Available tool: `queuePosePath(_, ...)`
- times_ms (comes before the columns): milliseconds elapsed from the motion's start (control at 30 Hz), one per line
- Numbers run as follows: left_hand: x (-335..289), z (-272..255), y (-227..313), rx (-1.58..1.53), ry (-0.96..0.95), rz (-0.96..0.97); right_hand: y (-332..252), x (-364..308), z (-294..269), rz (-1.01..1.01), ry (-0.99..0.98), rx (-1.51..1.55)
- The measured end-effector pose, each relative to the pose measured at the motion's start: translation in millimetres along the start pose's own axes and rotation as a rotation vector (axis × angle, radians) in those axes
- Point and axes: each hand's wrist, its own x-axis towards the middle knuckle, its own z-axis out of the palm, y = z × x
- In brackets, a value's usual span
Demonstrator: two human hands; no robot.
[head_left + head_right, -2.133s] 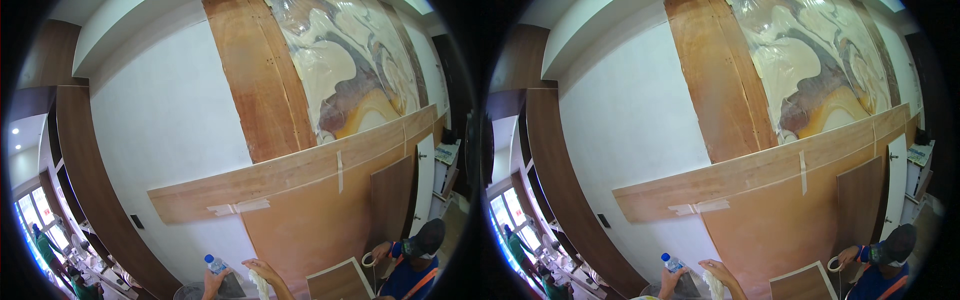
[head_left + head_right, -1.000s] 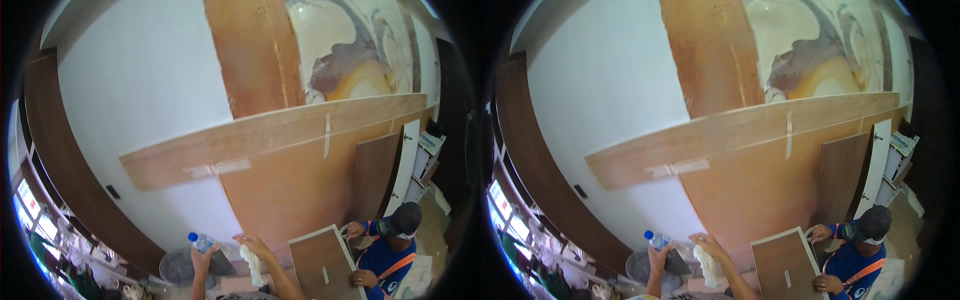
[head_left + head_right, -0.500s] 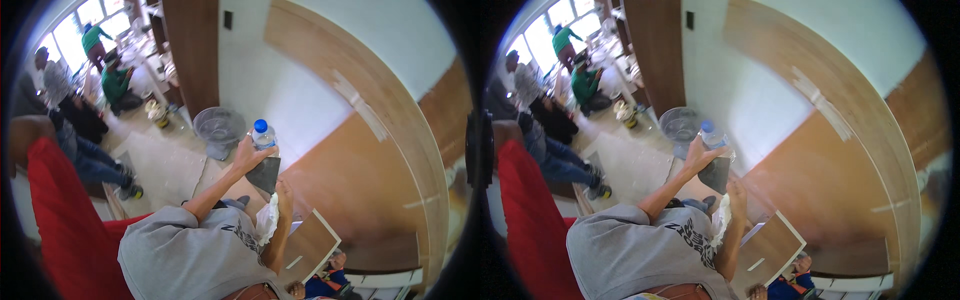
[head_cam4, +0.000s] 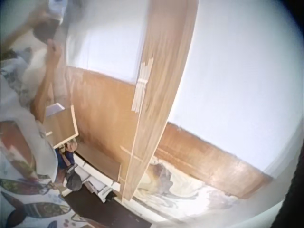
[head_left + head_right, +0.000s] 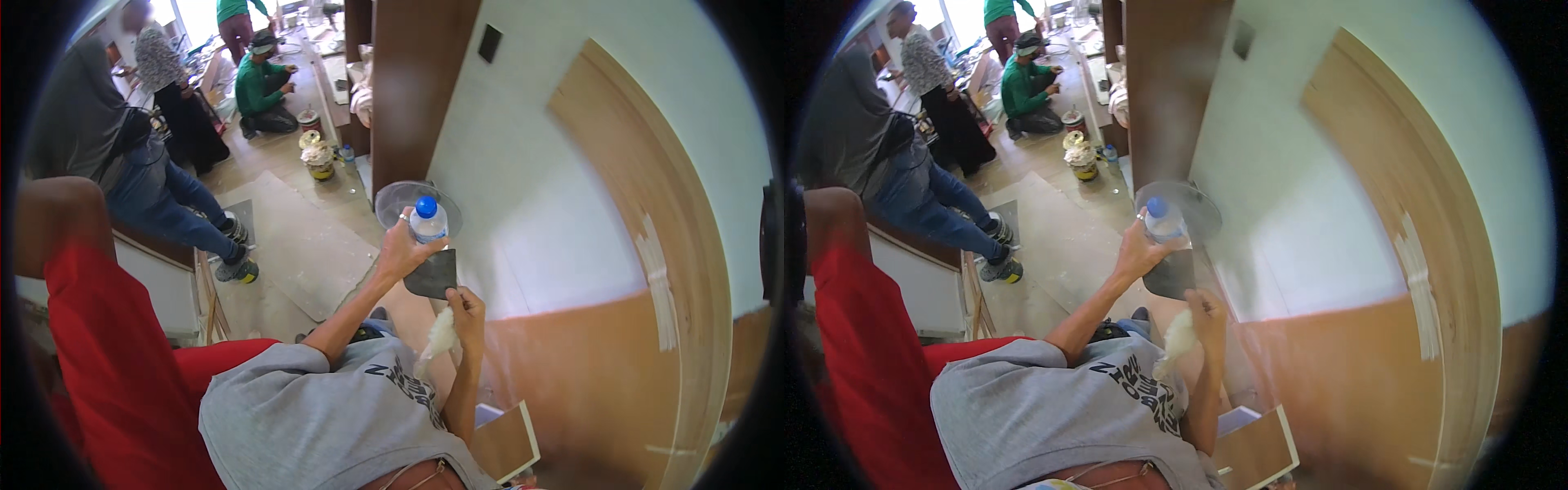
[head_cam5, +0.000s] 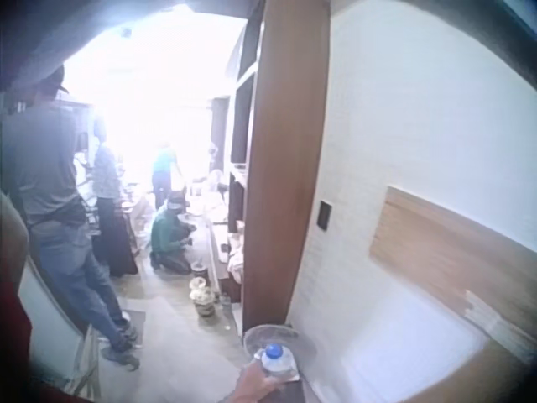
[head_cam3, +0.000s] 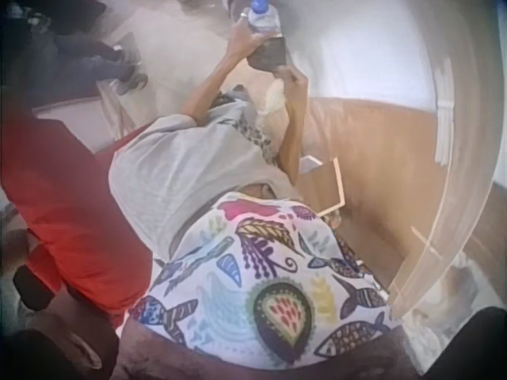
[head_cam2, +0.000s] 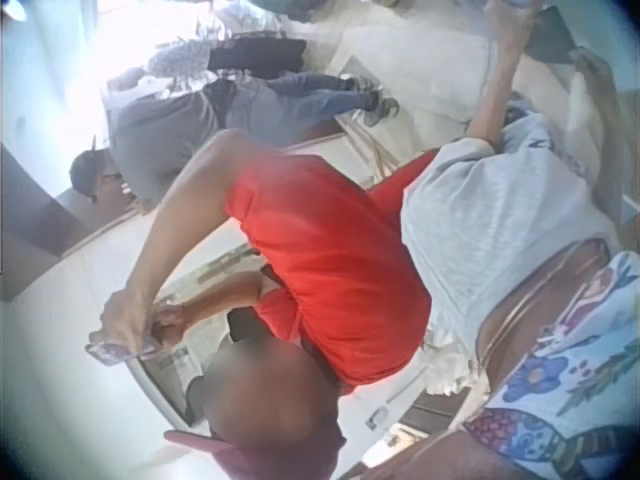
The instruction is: The person sits on the floor, picks up a water bottle and a cloth, and walks to a wall. They pour water onto the cloth and wipe a section of the wall repeatedly.
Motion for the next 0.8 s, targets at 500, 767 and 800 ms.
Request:
queuePosePath(500, 87.1, -139.5, -43.5, 0.384, 0.294, -0.111, -0.1, 186.8, 51.2, 0.021, 0.019, 0.223)
queuePosePath(767, 74.7, -159.8, -92.7, 0.391, 0.428, -0.119, 8.1, 270.8, 106.7, 0.004, -0.277, 0.197)
queuePosePath(800, 71.8, -157.0, -75.8, 0.269, 0.436, -0.184, -9.8, 273.0, 113.5, -0.007, -0.303, 0.183)
